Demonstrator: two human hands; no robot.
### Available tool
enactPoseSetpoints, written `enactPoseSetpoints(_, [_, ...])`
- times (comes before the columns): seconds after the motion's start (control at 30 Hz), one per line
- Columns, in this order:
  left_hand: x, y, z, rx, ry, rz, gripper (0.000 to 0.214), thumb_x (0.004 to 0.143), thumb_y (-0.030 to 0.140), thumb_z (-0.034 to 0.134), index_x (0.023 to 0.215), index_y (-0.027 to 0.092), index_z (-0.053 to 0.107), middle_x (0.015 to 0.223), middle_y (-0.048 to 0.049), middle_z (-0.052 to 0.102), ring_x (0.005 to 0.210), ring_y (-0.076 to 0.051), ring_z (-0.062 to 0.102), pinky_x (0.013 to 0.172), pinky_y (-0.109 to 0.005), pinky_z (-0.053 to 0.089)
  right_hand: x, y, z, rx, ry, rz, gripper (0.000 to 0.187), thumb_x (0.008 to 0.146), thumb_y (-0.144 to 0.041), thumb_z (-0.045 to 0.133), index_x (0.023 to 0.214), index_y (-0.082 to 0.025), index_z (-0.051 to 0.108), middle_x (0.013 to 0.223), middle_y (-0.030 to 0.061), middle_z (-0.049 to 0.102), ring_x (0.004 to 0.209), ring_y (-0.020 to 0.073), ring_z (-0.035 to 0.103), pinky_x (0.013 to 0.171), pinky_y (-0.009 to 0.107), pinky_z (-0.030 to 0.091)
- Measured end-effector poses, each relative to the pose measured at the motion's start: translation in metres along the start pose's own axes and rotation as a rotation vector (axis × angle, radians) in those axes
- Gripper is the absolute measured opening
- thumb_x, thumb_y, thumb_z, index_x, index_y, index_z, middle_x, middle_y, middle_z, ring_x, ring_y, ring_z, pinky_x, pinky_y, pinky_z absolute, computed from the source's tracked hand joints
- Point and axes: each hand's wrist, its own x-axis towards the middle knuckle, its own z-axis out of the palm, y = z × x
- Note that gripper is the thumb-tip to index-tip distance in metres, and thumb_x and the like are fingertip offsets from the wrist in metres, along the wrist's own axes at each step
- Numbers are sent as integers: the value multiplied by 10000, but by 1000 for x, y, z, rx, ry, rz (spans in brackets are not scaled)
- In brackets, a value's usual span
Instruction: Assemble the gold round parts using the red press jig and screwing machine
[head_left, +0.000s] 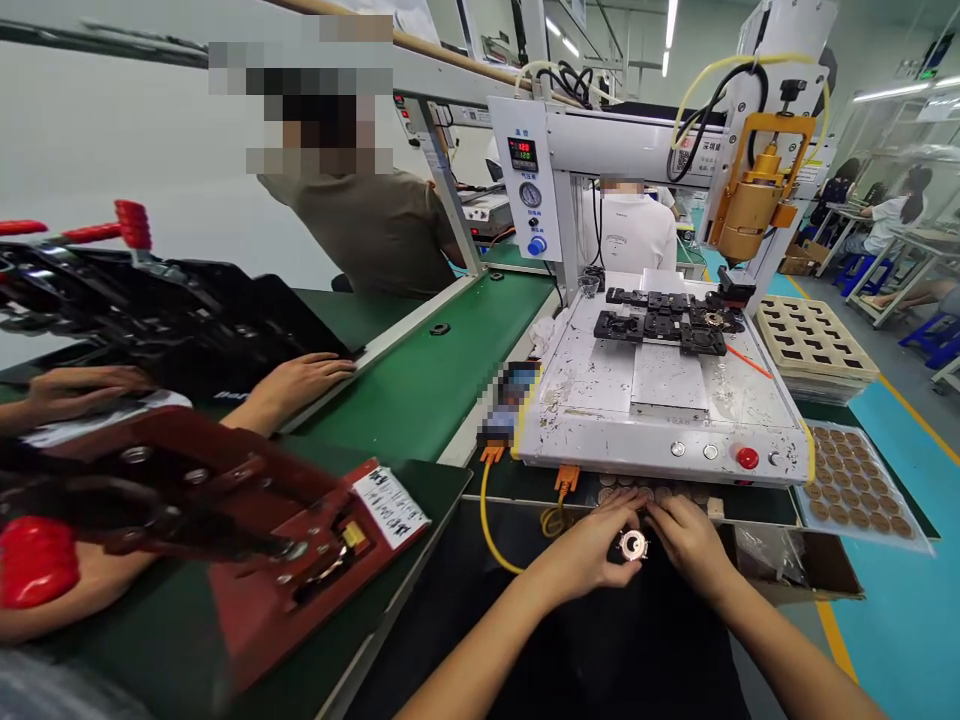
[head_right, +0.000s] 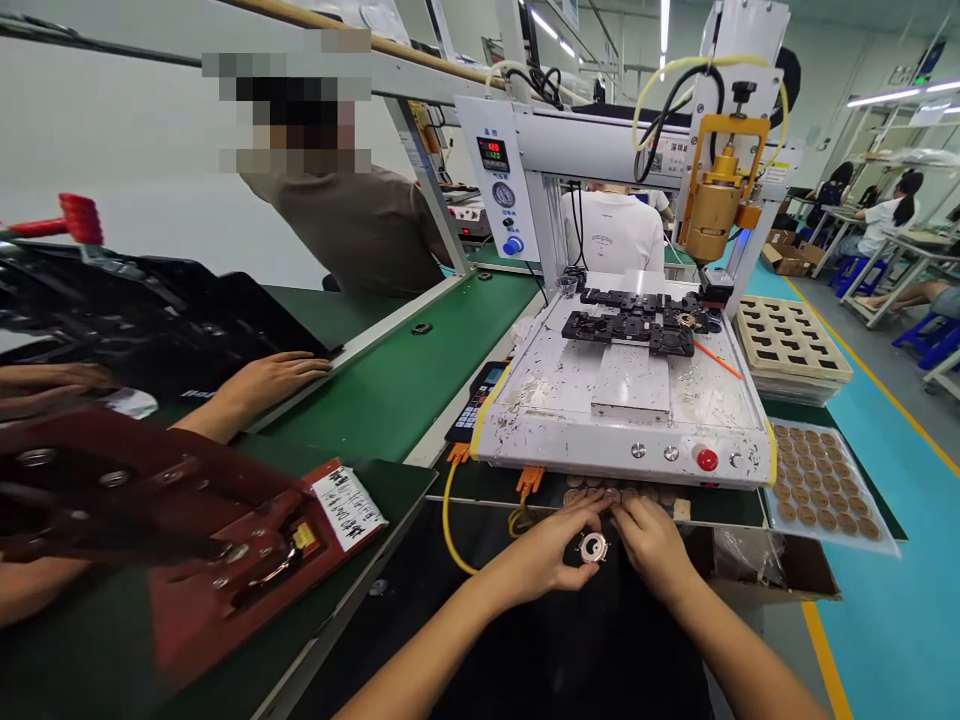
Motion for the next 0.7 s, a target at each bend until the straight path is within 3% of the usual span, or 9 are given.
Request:
enactPoseSetpoints(0.17, [2,9,-11,-30,-56,-27,358,748,138,818,1079,212,703,1593,-156,574,1526,-345,473,1278,-482,345,-14,7,9,29,27,-101,331,1080,-176,498,1228,-239,786,967,130,801,758,248,690,684,409,589])
enactPoseSetpoints(0.33, [0,9,-9,-68,-25,-43,367,757,147,803,1097,231,691,1567,-134,604,1519,-337,483,1253,-467,370,-32,-12,-1,130,25,-111,272,1064,-225,546,1135,-281,803,856,80,791,664,224,671,595,365,554])
enactPoseSetpoints(0.5, [12,3,5,-3,111,-36,349,759,136,793,1075,222,673,1545,-156,616,1533,-360,452,1280,-532,314,-37,-28,-33,225,156,164,218,1077,-258,537,1062,-255,754,1033,111,781,934,274,750,830,405,622])
enactPoseSetpoints(0.6, [24,6,8,25,186,-27,300,762,105,771,1018,213,658,1422,-167,684,1406,-372,568,1192,-534,423,-25,-32,-54,281,220,357,187,1089,-340,558,1062,-240,713,904,69,760,782,233,745,719,335,623])
enactPoseSetpoints(0.7, [28,14,9,33,223,-26,278,760,93,766,984,213,653,1352,-155,707,1329,-373,609,1139,-530,466,-10,-39,-69,458,262,569,298,1020,-508,661,1070,-225,738,808,42,737,624,199,679,582,304,584])
